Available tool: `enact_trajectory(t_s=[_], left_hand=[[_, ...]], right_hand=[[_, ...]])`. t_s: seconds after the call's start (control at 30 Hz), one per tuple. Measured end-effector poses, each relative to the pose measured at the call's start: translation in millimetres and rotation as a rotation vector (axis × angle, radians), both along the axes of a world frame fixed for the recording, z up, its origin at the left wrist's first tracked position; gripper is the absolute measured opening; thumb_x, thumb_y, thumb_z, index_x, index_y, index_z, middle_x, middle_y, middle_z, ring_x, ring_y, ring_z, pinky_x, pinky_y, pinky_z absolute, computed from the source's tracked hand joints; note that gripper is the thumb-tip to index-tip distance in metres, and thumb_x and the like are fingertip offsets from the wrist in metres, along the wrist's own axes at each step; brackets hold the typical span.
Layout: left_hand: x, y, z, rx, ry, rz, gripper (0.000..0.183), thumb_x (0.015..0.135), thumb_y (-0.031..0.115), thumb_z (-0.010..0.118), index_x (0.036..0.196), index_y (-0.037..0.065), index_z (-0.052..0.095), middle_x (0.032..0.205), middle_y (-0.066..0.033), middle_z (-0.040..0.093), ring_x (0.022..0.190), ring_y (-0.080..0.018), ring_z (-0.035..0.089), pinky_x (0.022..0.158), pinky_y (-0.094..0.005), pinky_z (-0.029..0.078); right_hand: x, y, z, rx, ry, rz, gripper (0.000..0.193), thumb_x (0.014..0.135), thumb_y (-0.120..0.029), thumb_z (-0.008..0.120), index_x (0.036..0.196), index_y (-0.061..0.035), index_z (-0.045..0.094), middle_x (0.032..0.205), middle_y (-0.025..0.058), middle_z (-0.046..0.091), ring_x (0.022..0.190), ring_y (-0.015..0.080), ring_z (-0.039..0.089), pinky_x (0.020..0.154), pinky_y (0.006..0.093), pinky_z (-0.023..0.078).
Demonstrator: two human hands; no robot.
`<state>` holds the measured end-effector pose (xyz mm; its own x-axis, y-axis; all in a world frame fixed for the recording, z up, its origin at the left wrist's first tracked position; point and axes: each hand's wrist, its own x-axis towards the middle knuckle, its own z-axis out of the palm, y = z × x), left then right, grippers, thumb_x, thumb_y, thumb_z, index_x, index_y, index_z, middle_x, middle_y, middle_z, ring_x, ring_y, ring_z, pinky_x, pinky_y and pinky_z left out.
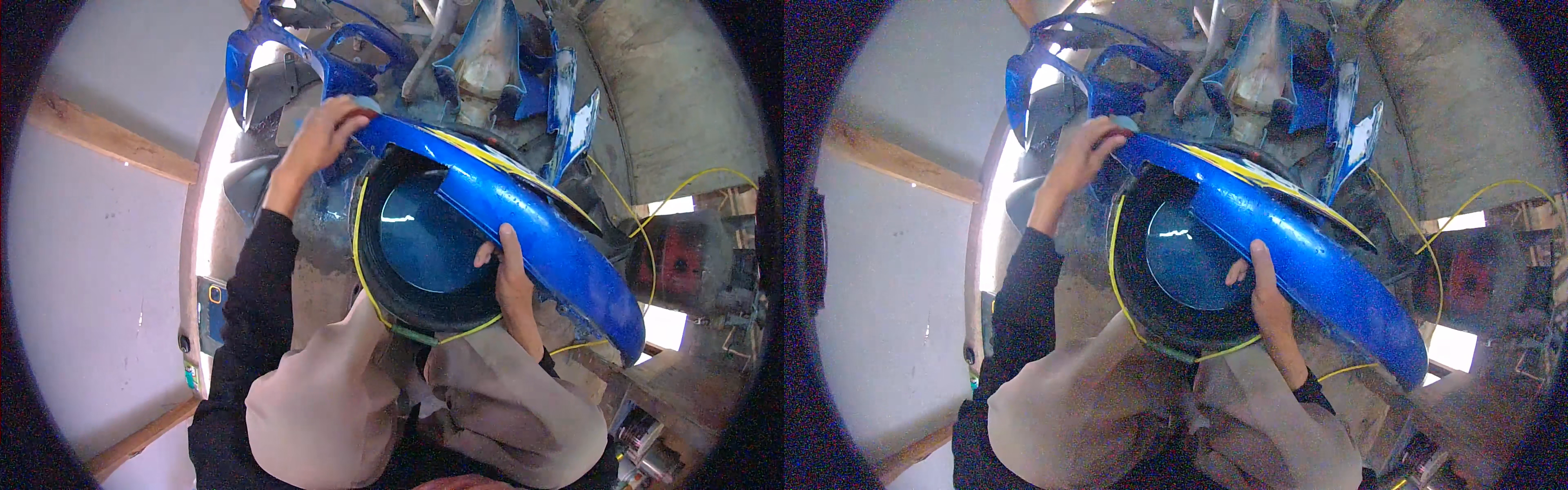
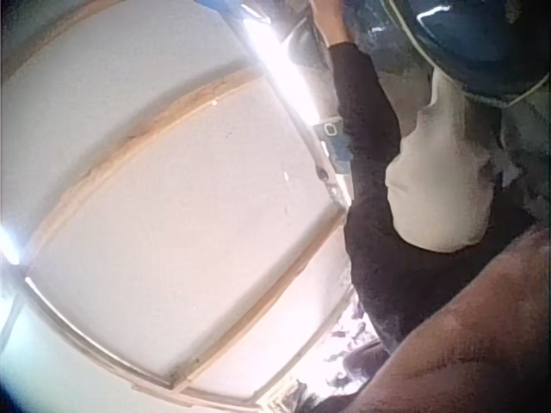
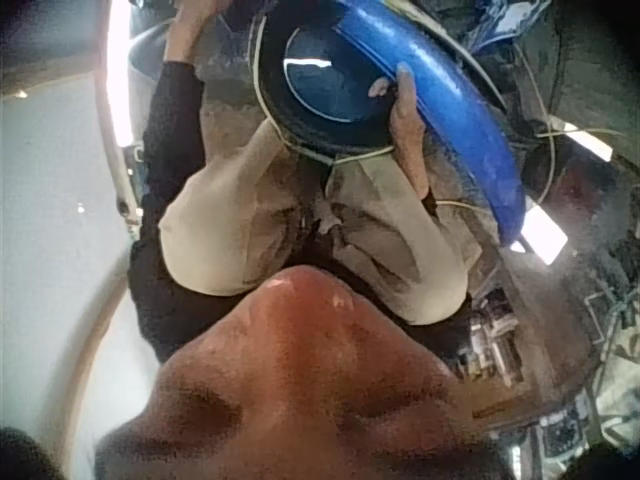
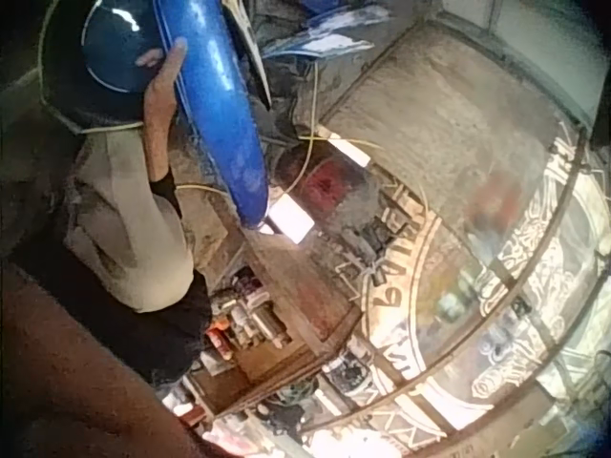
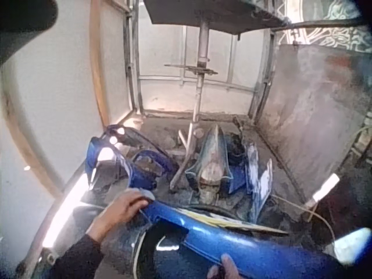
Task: The person wet sands motorcycle body panels, dipping sandpaper into a bucket of water and scrubbing the surfaces of the parts.
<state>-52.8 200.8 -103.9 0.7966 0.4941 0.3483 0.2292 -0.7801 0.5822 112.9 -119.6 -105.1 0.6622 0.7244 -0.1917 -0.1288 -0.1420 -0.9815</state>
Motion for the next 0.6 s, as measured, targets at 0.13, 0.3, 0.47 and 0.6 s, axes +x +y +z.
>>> enact_trajectory(t_s=[0.13, 0.3, 0.47, 0.6], left_hand=[[52, -73, 17, 0.072, -0.167, -0.246, 0.021, 0.091, 0.019, 0.066, 0.107, 0.005, 0.07, 0.11, -0.013, 0.068, 0.107, -0.0331, 0.061, 0.092, -0.0409, 0.049], [75, -104, 23, 0.031, -0.292, -0.374, 0.024, 0.089, 0.019, 0.068, 0.109, 0.005, 0.07, 0.112, -0.0117, 0.068, 0.107, -0.0317, 0.061, 0.093, -0.0409, 0.049], [-6, -19, 1, -0.033, -0.153, 0.177, 0.018, 0.087, 0.015, 0.069, 0.101, 0.004, 0.074, 0.098, -0.0148, 0.07, 0.094, -0.0326, 0.066, 0.084, -0.0392, 0.051], [21, -48, 2, 0.053, -0.21, 0.056, 0.018, 0.085, 0.011, 0.071, 0.101, 0.004, 0.075, 0.101, -0.0136, 0.071, 0.095, -0.0321, 0.067, 0.085, -0.0392, 0.052]], right_hand=[[0, -7, -5, 0.038, 0.012, -0.016, 0.036, 0.102, -0.035, 0.055, 0.106, 0.0001, 0.062, 0.071, 0.0091, 0.061, 0.061, 0.0176, 0.059, 0.06, 0.0308, 0.049], [4, -7, -4, 0.009, 0.021, -0.043, 0.036, 0.102, -0.035, 0.055, 0.104, 0.0001, 0.062, 0.07, 0.0087, 0.06, 0.061, 0.018, 0.059, 0.06, 0.0308, 0.048], [-4, 2, -8, 0.049, 0.029, -0.024, 0.034, 0.102, -0.034, 0.057, 0.104, 0.0005, 0.062, 0.071, 0.0092, 0.06, 0.062, 0.0186, 0.059, 0.061, 0.031, 0.049], [3, -3, -8, 0.064, 0.044, -0.046, 0.035, 0.101, -0.034, 0.057, 0.103, 0.0007, 0.062, 0.07, 0.0095, 0.06, 0.062, 0.0187, 0.059, 0.061, 0.031, 0.049]])
